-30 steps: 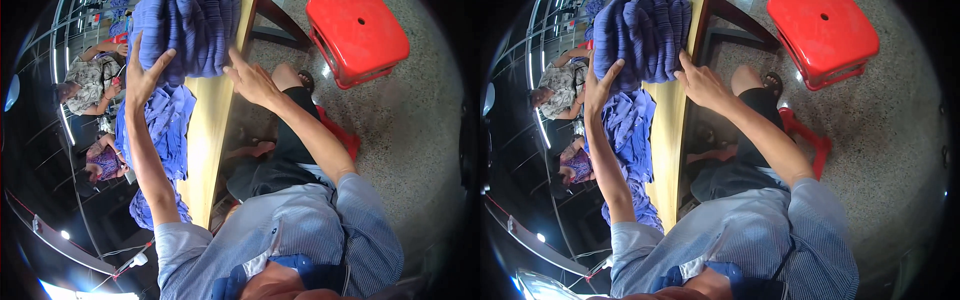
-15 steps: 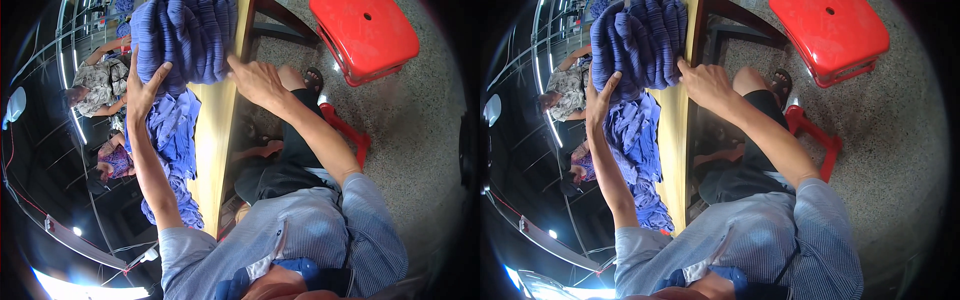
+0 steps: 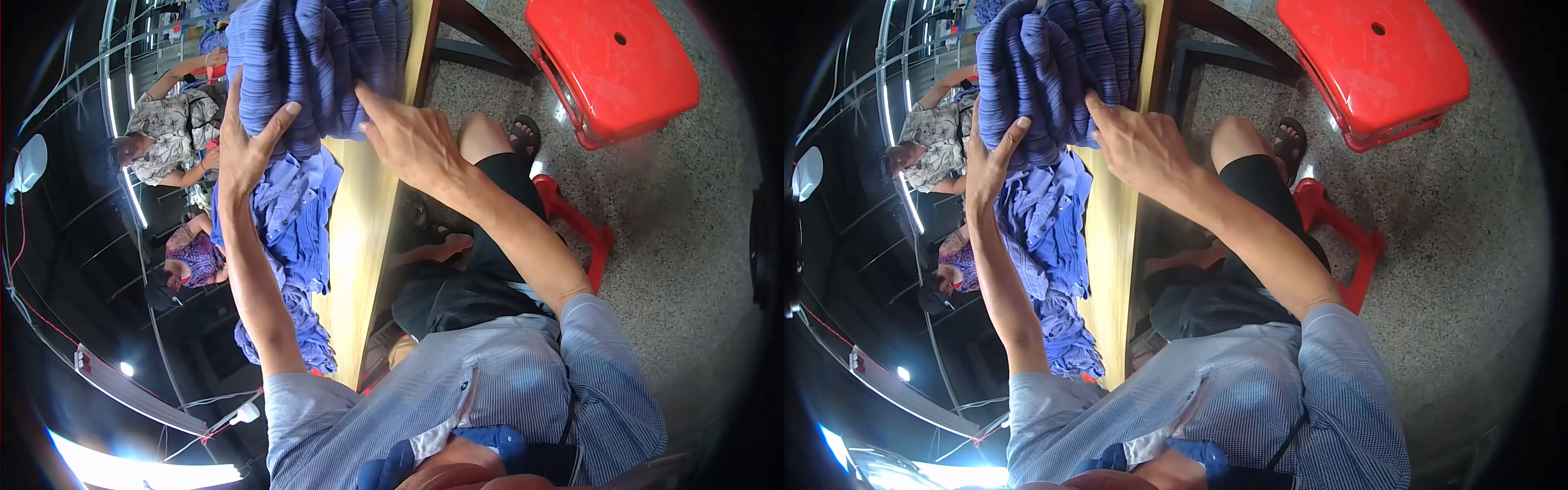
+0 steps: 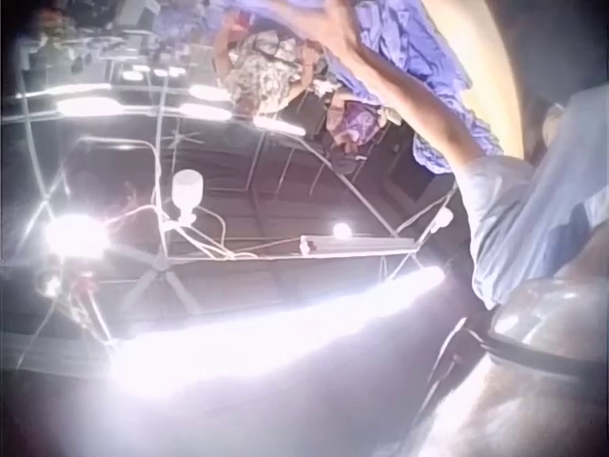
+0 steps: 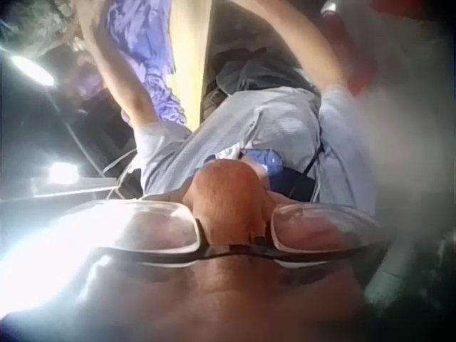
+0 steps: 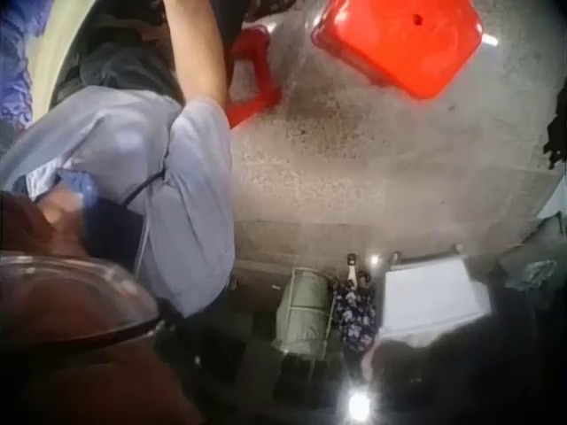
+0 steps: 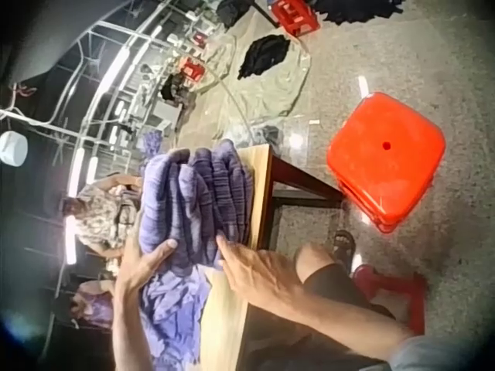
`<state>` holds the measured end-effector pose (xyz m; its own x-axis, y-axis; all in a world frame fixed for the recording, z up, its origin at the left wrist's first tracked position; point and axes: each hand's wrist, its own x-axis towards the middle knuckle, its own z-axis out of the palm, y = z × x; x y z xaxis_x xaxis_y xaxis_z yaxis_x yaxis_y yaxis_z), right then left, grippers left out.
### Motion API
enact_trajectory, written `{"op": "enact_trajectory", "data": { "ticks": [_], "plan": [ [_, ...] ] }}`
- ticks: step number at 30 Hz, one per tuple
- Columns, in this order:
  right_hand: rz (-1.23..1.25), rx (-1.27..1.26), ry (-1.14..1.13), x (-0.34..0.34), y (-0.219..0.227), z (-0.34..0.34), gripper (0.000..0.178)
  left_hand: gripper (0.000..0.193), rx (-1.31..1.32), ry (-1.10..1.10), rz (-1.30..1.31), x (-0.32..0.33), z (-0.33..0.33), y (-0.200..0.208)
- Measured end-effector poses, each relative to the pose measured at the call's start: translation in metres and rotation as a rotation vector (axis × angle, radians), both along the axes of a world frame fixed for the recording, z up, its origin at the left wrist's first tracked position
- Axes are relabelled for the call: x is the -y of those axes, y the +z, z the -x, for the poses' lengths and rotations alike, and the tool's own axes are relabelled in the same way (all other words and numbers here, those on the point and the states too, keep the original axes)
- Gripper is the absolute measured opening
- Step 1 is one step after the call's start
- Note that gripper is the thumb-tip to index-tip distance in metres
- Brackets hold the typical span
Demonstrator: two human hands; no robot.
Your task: Inspect and fold blue pleated garments with metal snaps on a work table.
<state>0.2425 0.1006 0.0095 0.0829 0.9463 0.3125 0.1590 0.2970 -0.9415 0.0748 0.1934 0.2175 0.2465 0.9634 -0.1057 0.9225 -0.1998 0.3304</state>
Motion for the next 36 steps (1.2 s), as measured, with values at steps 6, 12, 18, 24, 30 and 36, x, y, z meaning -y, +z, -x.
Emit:
{"op": "enact_trajectory", "data": {
  "ticks": [6,12,18,24,30,36],
  "plan": [
    [-0.008,-0.212,-0.154,0.008,-0.004,0.007,0.078,0.103,-0.033,-0.05,-0.065,0.001,-0.005,-0.002],
    [0.21,-0.415,0.011,0.006,0.022,0.036,0.091,0.097,0.077,0.004,-0.001,-0.002,0.002,0.0],
    [0.074,-0.047,-0.174,0.014,0.055,0.042,0.093,0.087,0.182,0.116,0.117,-0.005,-0.003,0.004],
    [0.044,0.029,-0.189,0.009,0.073,0.053,0.09,0.091,0.31,-0.014,0.032,-0.023,0.013,-0.002],
    [0.008,-0.011,-0.204,0.004,0.058,0.046,0.091,0.092,0.355,-0.105,0.043,-0.03,0.017,-0.008],
    [0.158,0.068,-0.098,0.021,0.026,0.039,0.11,0.095,0.198,0.057,0.131,-0.002,-0.01,0.002]
  ]
}}
